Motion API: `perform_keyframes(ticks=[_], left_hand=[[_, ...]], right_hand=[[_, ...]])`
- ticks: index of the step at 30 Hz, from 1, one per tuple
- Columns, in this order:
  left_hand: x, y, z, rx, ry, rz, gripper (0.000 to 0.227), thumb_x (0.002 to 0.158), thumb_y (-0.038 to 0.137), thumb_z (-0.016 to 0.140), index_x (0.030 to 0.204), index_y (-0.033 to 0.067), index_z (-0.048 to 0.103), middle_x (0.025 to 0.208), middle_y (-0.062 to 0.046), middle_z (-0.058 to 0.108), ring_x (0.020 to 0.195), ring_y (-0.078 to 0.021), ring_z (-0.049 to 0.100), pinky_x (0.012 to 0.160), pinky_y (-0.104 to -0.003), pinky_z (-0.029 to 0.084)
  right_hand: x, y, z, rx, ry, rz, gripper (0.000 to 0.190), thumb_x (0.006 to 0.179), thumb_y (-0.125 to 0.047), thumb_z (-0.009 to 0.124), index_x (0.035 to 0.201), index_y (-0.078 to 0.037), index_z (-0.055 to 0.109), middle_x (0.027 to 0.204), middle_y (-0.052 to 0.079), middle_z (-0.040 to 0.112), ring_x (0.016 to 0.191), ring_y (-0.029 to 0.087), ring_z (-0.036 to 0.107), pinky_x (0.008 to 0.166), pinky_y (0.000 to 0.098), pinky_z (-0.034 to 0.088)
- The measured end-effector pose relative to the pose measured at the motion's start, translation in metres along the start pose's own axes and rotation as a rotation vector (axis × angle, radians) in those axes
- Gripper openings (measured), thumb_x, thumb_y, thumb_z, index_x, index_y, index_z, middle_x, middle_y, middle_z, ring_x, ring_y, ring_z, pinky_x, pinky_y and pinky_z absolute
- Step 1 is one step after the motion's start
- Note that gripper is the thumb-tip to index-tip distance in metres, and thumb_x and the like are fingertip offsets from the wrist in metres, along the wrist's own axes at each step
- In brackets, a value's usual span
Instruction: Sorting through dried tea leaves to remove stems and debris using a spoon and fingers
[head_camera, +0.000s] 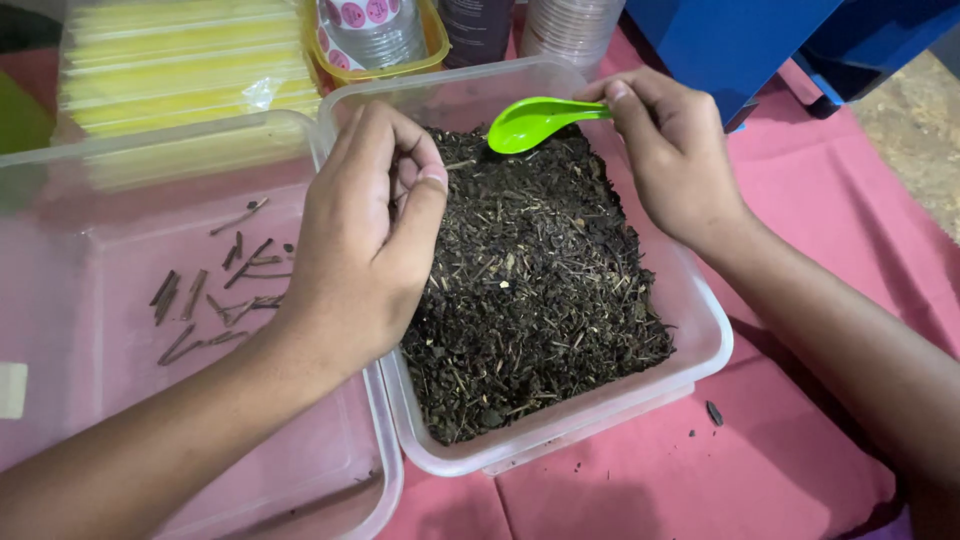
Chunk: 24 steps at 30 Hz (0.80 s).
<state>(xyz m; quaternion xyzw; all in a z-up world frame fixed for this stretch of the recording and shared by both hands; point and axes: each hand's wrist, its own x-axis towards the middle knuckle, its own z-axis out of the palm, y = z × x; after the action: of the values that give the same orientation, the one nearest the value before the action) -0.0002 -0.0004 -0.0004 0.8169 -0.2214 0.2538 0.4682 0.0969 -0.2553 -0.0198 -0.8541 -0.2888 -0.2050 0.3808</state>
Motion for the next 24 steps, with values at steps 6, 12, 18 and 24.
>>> perform_keyframes(ticks=[6, 12, 18, 24], left_hand=[[0.0, 0.002, -0.001, 0.008, -0.008, 0.005, 0.006, 0.097, 0.003, 0.048, 0.094, 0.0074, 0.048, 0.089, -0.004, 0.048, 0.08, -0.0166, 0.043, 0.074, -0.032, 0.038], [-0.001, 0.001, 0.0, -0.024, 0.004, 0.0, 0.006, 0.098, 0.004, 0.049, 0.093, 0.0077, 0.048, 0.09, -0.004, 0.048, 0.079, -0.0156, 0.043, 0.073, -0.031, 0.038], [0.0, 0.0, -0.002, -0.023, 0.003, 0.011, 0.005, 0.098, 0.004, 0.049, 0.094, 0.0069, 0.049, 0.09, -0.005, 0.049, 0.08, -0.0174, 0.045, 0.075, -0.032, 0.039], [0.0, -0.004, 0.0, -0.023, 0.014, -0.011, 0.006, 0.097, 0.005, 0.05, 0.093, 0.0083, 0.049, 0.088, -0.004, 0.049, 0.078, -0.0165, 0.044, 0.072, -0.032, 0.038]], right_hand=[[-0.001, -0.006, -0.005, -0.313, -0.038, -0.22, 0.029, 0.115, -0.005, 0.047, 0.134, 0.008, 0.064, 0.091, 0.015, 0.051, 0.088, 0.034, 0.053, 0.077, 0.044, 0.042], [0.0, -0.007, -0.004, -0.532, -0.21, -0.149, 0.027, 0.113, -0.014, 0.048, 0.09, -0.006, 0.059, 0.078, 0.011, 0.064, 0.071, 0.037, 0.062, 0.069, 0.051, 0.042], [0.0, -0.011, -0.006, -0.532, -0.266, -0.219, 0.034, 0.11, -0.017, 0.05, 0.077, -0.01, 0.049, 0.063, 0.007, 0.056, 0.056, 0.033, 0.051, 0.075, 0.046, 0.035], [-0.001, -0.014, -0.007, -0.442, -0.203, -0.294, 0.032, 0.112, -0.017, 0.05, 0.082, -0.008, 0.059, 0.062, 0.003, 0.058, 0.055, 0.027, 0.052, 0.076, 0.0423, 0.033]])
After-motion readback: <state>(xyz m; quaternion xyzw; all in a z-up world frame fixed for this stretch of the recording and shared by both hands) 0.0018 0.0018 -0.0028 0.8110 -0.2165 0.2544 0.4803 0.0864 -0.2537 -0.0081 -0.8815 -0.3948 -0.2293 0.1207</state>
